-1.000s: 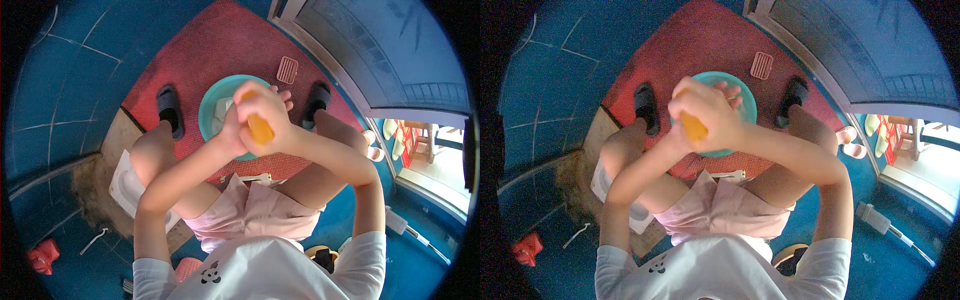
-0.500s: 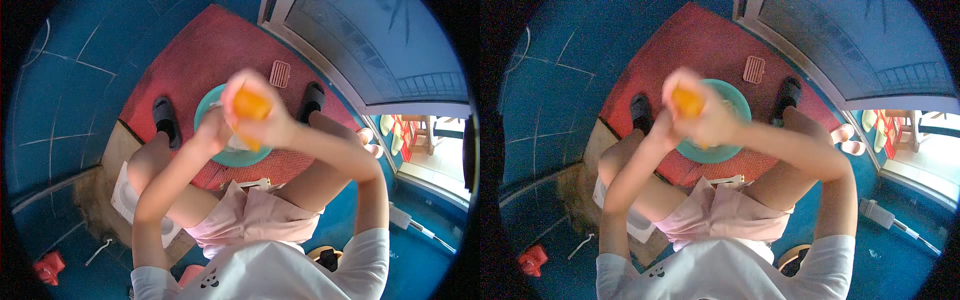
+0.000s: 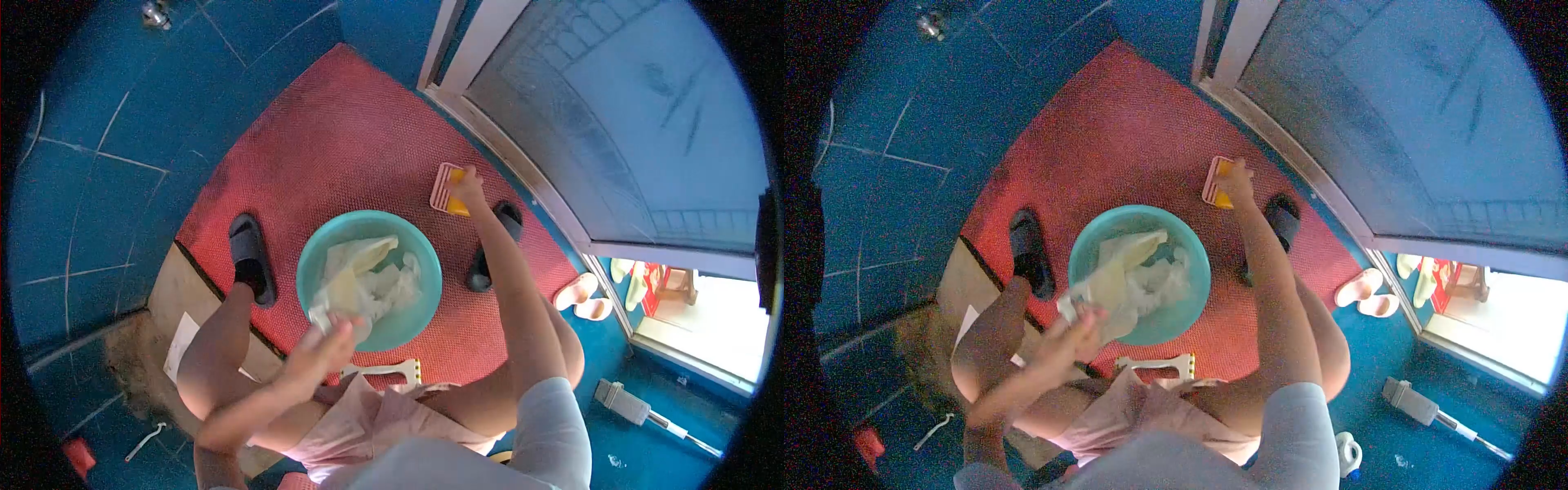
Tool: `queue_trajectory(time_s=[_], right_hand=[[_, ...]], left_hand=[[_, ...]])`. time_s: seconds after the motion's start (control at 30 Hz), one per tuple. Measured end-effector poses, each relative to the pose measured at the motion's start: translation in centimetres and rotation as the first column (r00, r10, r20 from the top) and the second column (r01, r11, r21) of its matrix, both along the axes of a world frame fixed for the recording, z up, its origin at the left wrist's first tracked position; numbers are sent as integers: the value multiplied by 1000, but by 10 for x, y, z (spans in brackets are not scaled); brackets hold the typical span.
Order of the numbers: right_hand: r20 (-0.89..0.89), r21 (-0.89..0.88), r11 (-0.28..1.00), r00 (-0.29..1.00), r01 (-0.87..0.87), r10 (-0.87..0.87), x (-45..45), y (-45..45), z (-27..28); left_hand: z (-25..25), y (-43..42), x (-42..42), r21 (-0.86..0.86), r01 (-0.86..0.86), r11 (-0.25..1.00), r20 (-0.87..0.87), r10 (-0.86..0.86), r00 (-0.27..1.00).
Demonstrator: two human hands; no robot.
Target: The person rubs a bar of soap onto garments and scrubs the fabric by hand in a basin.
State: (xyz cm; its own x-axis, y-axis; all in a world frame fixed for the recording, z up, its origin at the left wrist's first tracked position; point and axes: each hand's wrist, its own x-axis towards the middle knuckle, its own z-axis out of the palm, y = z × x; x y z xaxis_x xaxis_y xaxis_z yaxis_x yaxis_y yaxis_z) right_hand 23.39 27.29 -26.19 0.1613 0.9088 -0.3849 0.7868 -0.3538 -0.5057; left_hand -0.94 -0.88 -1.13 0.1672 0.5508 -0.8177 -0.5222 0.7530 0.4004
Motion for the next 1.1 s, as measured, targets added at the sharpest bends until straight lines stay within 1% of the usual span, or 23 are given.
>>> queue_trajectory(time_s=[0.03,0.07,0.1,0.13,0.17,0.27,0.33,0.4,0.47,0.53,0.57,0.6,0.67,0.7,0.73,0.77,0.8,0.83,0.9,0.97,1.03,1.07,1.1], right_hand=[[28,-27,999,999,30,-29,-3,4,-13],[23,-41,999,999,29,-28,-5,10,-28],[30,-7,998,997,69,-68,-7,12,-43],[37,28,994,993,109,-110,-9,12,-59],[40,11,994,994,105,-105,-15,12,-57],[58,-84,993,995,83,-78,-21,22,-63],[122,77,997,992,13,-22,-27,18,-67],[105,86,996,994,34,-43,-29,17,-62],[88,90,994,994,64,-72,-32,13,-61],[130,147,981,980,129,-149,-33,10,-61],[127,147,981,981,129,-148,-31,9,-62],[196,164,981,971,104,-136,-30,8,-63],[252,188,980,961,70,-117,-31,7,-58],[354,209,972,935,-104,23,-29,8,-54],[458,211,938,875,-276,155,-30,6,-50],[455,218,933,876,-285,161,-36,6,-44],[-62,17,938,936,-345,346,-44,6,-38],[-578,-133,864,746,-486,331,-51,3,-29],[-731,-227,621,553,-750,400,-84,-36,61],[-723,-10,456,322,-890,611,-107,-87,158],[-775,25,398,234,-917,587,-116,-117,222],[-766,27,398,237,-917,597,-115,-122,244],[-805,52,306,141,-951,577,-114,-128,263]], left_hand=[[-12,-14,1,273,276,921,-322,-183,929],[-15,-12,1,407,583,703,-639,-238,732],[-15,-11,-2,388,583,713,-635,-252,731],[0,-2,-3,185,882,433,-821,-426,381],[12,6,-3,-83,993,83,-892,-450,-37],[20,17,-6,-1,989,145,-907,-417,60],[16,14,-9,-18,980,197,-881,-467,78],[17,13,-9,-48,968,246,-851,-517,89],[22,17,-4,-141,922,362,-843,-532,80],[14,11,-9,-73,945,318,-856,-506,104],[10,8,-10,-3,963,269,-868,-480,131],[7,8,-9,-7,963,270,-870,-477,127],[6,11,-5,309,764,566,-792,-293,536],[12,15,-6,190,777,600,-781,-388,490],[11,13,-6,187,772,608,-784,-381,490],[5,10,-7,285,721,632,-725,-351,593],[3,8,-8,379,659,650,-654,-316,687],[7,9,-6,382,653,654,-657,-305,689],[14,16,-1,420,604,677,-643,-248,725],[16,18,0,467,582,666,-608,-235,758],[22,18,-3,521,560,644,-566,-230,791],[25,17,-5,518,568,639,-586,-219,781],[28,17,-7,513,576,637,-603,-211,770]])
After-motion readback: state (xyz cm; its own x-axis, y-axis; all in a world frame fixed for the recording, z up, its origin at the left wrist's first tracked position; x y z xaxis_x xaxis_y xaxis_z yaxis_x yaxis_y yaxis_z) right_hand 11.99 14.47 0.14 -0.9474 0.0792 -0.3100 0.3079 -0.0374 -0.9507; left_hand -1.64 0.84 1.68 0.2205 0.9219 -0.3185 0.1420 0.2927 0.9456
